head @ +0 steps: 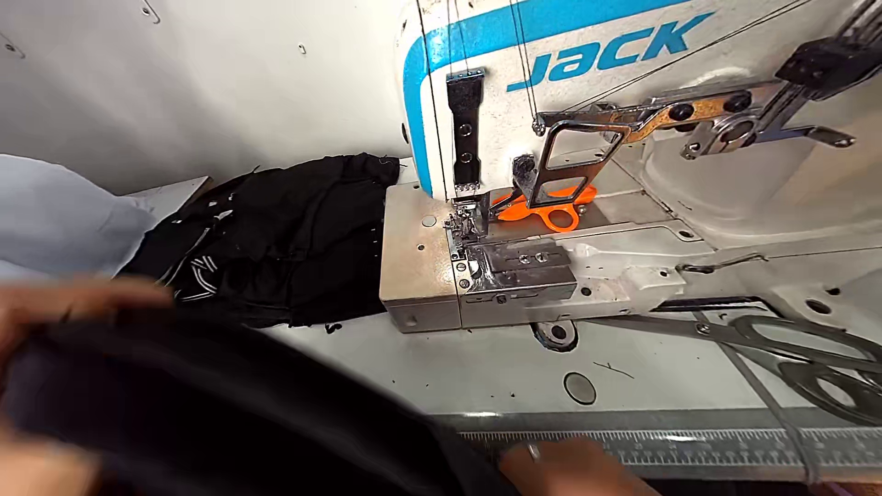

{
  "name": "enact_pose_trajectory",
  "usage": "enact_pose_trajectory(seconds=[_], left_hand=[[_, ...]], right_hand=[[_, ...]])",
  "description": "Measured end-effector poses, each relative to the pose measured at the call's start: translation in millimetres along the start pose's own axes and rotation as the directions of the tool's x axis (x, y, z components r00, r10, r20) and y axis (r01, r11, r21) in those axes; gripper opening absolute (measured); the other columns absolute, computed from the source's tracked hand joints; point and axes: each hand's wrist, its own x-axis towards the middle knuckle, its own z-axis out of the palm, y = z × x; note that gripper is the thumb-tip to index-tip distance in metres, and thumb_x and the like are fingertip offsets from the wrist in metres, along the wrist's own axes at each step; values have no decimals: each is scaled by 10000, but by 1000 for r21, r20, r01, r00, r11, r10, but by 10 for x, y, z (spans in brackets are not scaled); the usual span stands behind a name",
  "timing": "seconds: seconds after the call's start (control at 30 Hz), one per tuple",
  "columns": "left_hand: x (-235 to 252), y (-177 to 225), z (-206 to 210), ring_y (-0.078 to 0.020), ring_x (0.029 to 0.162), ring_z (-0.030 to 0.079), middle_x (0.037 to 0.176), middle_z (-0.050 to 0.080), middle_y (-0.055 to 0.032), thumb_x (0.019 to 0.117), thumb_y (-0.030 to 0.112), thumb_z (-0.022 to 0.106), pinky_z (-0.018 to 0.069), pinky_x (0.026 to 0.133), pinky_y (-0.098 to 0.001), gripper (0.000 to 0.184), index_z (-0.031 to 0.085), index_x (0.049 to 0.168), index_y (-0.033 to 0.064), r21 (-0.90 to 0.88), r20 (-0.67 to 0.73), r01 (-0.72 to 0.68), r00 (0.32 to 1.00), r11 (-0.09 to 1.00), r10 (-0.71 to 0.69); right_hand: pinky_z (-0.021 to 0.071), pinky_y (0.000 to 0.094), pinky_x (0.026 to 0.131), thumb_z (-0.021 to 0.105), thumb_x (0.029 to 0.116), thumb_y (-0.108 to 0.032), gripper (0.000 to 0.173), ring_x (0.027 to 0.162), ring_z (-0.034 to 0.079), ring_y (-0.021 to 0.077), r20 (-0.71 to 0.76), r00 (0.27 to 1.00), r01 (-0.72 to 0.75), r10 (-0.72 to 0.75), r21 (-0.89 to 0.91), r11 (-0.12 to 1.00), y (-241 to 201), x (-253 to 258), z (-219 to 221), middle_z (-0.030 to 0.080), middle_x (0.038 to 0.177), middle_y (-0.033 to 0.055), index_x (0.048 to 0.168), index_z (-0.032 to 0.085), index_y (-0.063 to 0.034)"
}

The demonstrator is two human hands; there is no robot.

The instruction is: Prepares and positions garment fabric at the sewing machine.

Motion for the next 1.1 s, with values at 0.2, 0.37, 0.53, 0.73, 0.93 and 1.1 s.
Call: enact_pose_trajectory(seconds=[0.2,0.37,0.53,0.73,0.93,1.1], left_hand=[[854,-471,650,-638,1208,516,1315,513,-441,931,91,628,400,987,-755,508,471,1352,-146,439,205,-120,978,890,31],[-419,266,1057,-156,814,684,963,694,-119,1000,301,652,588,701,-339,335,615,1164,11,92,204,74,975,993,-91],[-1224,735,1429,-28,812,646,957,664,-86,886,374,802,560,719,-174,434,595,1050,29,-268,297,382,906,885,-301],[-1364,708,1555,30,957,687,1040,719,96,950,140,722,594,808,-153,82,672,1009,168,-406,96,395,915,824,-391],[-1300,797,1302,59,736,621,865,692,-2,939,45,640,524,695,-102,177,580,1104,30,-150,98,398,917,905,-387],[-1450,551,870,78,881,615,974,681,80,951,131,635,517,781,-110,143,684,1086,121,-17,-53,398,916,917,-398]], right_hand=[[534,152,688,694,968,-227,205,769,644,-26,-300,949,-130,101,-76,989,399,194,234,708,842,5,980,721,-24],[502,151,712,689,963,-224,195,778,603,-40,-298,920,-232,253,105,967,536,122,214,675,847,-43,962,690,-30],[558,152,771,743,924,-160,132,838,659,-45,-271,917,-225,292,252,941,514,123,250,710,893,-65,944,699,-37],[535,126,736,745,928,-171,131,802,631,-48,-426,889,-121,169,137,983,560,86,247,693,864,-49,899,705,-49],[548,187,741,733,850,-115,189,826,667,80,-469,882,-177,-46,-420,890,688,215,415,714,928,68,1021,701,-41],[515,109,772,664,875,-68,101,885,636,41,-480,856,-131,-190,-559,819,610,122,362,670,974,59,968,664,-108]])
